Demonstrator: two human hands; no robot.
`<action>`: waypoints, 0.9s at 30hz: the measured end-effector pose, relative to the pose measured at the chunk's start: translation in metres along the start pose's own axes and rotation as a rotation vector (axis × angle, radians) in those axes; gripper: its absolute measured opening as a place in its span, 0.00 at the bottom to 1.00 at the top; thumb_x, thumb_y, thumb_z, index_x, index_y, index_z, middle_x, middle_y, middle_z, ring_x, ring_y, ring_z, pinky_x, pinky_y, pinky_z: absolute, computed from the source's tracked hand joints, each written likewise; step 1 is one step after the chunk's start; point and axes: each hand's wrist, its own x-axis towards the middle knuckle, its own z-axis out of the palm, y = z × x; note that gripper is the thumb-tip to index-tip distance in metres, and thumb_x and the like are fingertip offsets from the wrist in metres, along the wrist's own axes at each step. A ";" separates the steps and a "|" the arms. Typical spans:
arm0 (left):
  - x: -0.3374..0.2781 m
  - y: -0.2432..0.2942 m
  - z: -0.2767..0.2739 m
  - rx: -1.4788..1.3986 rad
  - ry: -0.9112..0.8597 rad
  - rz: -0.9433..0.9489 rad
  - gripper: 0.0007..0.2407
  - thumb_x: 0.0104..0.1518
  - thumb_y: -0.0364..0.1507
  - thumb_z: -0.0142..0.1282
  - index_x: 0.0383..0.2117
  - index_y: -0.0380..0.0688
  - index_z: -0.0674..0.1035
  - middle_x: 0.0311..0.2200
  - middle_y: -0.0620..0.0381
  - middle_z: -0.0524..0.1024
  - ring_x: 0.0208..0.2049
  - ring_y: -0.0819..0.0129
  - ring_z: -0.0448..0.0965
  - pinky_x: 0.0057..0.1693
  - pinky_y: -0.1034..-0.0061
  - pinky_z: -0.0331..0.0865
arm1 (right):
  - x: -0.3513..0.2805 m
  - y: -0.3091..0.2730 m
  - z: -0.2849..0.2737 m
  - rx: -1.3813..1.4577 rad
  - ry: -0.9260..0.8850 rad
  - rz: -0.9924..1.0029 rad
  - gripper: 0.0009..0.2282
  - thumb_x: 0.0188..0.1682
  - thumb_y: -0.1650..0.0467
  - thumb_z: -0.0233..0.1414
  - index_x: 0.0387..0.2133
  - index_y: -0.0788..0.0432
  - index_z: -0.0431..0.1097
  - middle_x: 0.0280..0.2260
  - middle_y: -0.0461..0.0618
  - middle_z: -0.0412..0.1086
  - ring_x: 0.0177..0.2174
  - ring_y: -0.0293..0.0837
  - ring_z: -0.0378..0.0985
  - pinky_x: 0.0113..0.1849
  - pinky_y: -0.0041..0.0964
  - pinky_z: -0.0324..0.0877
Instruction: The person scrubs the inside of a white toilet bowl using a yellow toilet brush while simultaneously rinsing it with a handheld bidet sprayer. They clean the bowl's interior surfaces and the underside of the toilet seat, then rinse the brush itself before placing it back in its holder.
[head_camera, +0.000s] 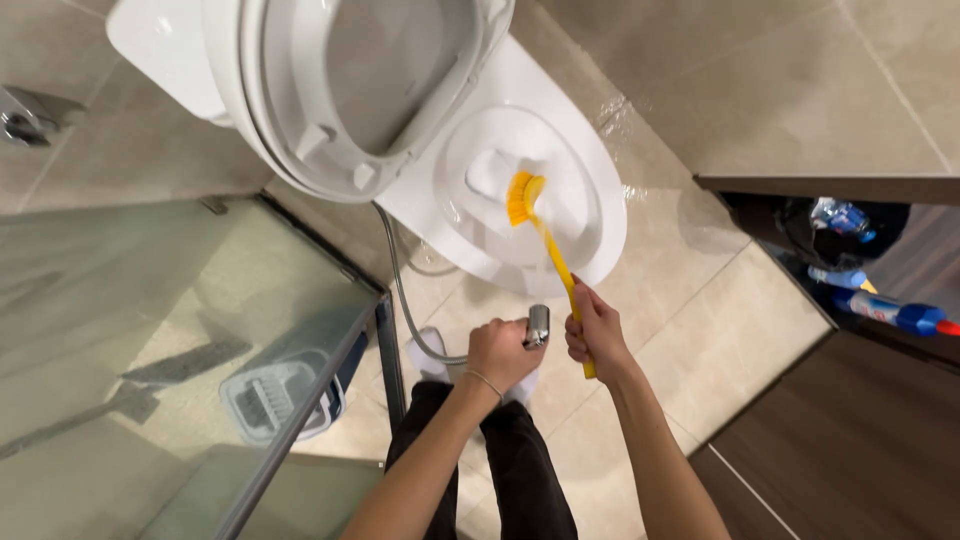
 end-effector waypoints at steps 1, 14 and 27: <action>-0.004 -0.007 0.005 -0.004 -0.011 -0.011 0.12 0.45 0.41 0.54 0.15 0.48 0.74 0.13 0.53 0.75 0.26 0.44 0.83 0.38 0.52 0.77 | 0.001 0.007 -0.003 -0.004 0.001 0.016 0.22 0.59 0.56 0.43 0.62 0.51 0.64 0.15 0.45 0.55 0.09 0.37 0.56 0.10 0.26 0.55; -0.004 -0.013 0.004 -0.025 0.104 -0.027 0.13 0.44 0.40 0.55 0.11 0.49 0.70 0.09 0.54 0.70 0.22 0.45 0.81 0.36 0.58 0.75 | 0.011 0.052 -0.039 0.638 -0.244 0.341 0.14 0.58 0.56 0.47 0.39 0.53 0.57 0.17 0.32 0.46 0.10 0.24 0.48 0.07 0.13 0.47; -0.007 0.000 -0.012 -0.038 -0.017 -0.169 0.15 0.48 0.45 0.53 0.15 0.48 0.74 0.16 0.51 0.76 0.31 0.44 0.83 0.44 0.56 0.76 | -0.014 0.069 -0.054 0.597 -0.255 0.379 0.16 0.58 0.55 0.47 0.37 0.52 0.56 0.17 0.31 0.46 0.10 0.24 0.49 0.08 0.13 0.49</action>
